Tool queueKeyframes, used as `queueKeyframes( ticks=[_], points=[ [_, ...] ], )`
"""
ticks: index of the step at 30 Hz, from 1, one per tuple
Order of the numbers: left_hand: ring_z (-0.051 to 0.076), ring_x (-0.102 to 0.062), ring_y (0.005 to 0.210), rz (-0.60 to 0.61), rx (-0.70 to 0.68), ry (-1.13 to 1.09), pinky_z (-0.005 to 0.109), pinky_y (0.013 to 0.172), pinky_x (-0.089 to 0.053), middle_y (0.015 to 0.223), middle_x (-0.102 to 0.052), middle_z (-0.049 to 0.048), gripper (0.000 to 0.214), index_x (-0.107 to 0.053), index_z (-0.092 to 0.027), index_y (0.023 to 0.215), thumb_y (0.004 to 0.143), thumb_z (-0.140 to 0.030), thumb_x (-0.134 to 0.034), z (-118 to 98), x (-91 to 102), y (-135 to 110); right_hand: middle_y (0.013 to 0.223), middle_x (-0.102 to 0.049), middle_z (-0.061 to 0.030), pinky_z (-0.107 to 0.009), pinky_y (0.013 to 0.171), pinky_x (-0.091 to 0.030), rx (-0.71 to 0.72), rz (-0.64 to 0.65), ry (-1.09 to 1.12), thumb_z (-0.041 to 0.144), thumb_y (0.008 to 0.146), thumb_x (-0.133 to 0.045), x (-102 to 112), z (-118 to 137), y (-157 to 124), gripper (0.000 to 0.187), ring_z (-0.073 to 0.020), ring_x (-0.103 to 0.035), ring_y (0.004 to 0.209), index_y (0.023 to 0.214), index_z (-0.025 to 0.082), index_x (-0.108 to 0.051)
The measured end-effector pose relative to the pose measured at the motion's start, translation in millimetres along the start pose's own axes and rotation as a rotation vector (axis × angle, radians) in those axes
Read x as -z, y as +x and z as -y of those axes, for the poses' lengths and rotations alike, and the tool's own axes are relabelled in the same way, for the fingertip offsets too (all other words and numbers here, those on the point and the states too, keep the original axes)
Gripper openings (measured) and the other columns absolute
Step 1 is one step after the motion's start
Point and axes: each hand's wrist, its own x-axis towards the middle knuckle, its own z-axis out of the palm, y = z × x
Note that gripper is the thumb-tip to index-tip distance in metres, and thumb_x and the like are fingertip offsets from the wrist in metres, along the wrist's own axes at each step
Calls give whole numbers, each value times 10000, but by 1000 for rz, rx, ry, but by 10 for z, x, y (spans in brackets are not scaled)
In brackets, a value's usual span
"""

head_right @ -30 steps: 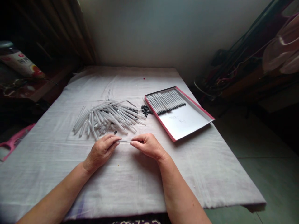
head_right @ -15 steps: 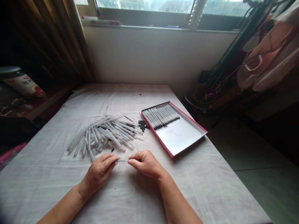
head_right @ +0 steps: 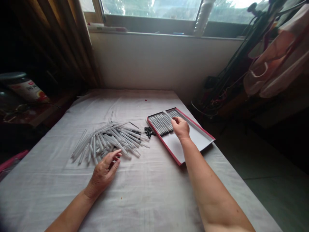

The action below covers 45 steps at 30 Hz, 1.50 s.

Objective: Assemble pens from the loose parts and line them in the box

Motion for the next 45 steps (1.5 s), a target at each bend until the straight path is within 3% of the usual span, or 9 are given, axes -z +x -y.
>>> queueKeyframes(
  ticks=[4, 12, 21, 26, 28, 32, 37, 42, 45],
  points=[
    [158, -673, 810, 4, 9, 23, 293, 759, -573, 972, -692, 68, 344, -545, -218, 1258, 918, -220, -491, -12, 1, 21, 844, -741, -103, -317, 707, -485, -65, -4, -138, 312, 781, -559, -143, -115, 318, 300, -223, -658, 758, 971, 145, -722],
    [165, -678, 870, 31, 16, 36, 287, 789, -566, 987, -691, 68, 323, -552, -218, 1240, 924, -213, -485, 12, 1, 15, 977, -741, -139, -370, 798, -459, -29, 71, -274, 331, 826, -540, -346, -137, 381, 293, -295, -663, 924, 955, 183, -756],
    [170, -684, 900, 35, 17, 29, 286, 806, -563, 1006, -697, 73, 296, -571, -210, 1207, 923, -206, -486, -20, 13, 26, 920, -751, -114, -285, 732, -496, -22, 111, -194, 289, 835, -465, 71, -343, 317, 340, -213, -675, 817, 946, 136, -748],
    [166, -681, 897, 36, 21, 18, 279, 802, -560, 1007, -697, 70, 290, -582, -202, 1193, 919, -211, -489, -6, 6, 20, 647, -715, -44, -235, 591, -477, 16, 418, -176, 267, 730, -558, 307, -468, 200, 215, -165, -638, 602, 647, 167, -730],
    [163, -678, 904, 35, 18, 20, 276, 809, -556, 1010, -696, 68, 286, -586, -198, 1187, 918, -208, -489, -1, 1, 19, 610, -701, -20, -231, 574, -457, 67, 525, -224, 298, 716, -579, 310, -471, 172, 209, -162, -633, 595, 648, 184, -739],
    [161, -678, 894, 25, 17, 22, 267, 800, -553, 1001, -697, 62, 287, -591, -198, 1185, 914, -207, -498, -1, -5, 18, 609, -702, -4, -245, 615, -449, 163, 511, -298, 363, 742, -566, 228, -411, 155, 261, -170, -644, 630, 730, 197, -768],
    [165, -678, 891, 20, 13, 24, 275, 801, -552, 994, -699, 64, 286, -592, -198, 1185, 917, -210, -494, -7, -2, 22, 676, -733, -25, -256, 643, -464, 138, 487, -269, 352, 737, -563, 215, -381, 118, 259, -190, -661, 680, 726, 192, -767],
    [164, -679, 894, 23, 9, 18, 279, 811, -549, 1005, -697, 67, 285, -592, -196, 1182, 914, -204, -495, 1, -6, 21, 709, -747, -25, -241, 638, -478, 126, 625, -155, 377, 723, -589, 228, -348, 5, 258, -184, -668, 692, 727, 193, -768],
    [163, -679, 890, 23, 11, 13, 277, 803, -551, 1002, -698, 67, 286, -593, -194, 1179, 910, -202, -496, -1, -7, 20, 781, -766, -33, -247, 706, -498, 144, 608, -71, 360, 718, -593, 159, -299, -46, 254, -187, -684, 743, 761, 186, -773]
  ],
)
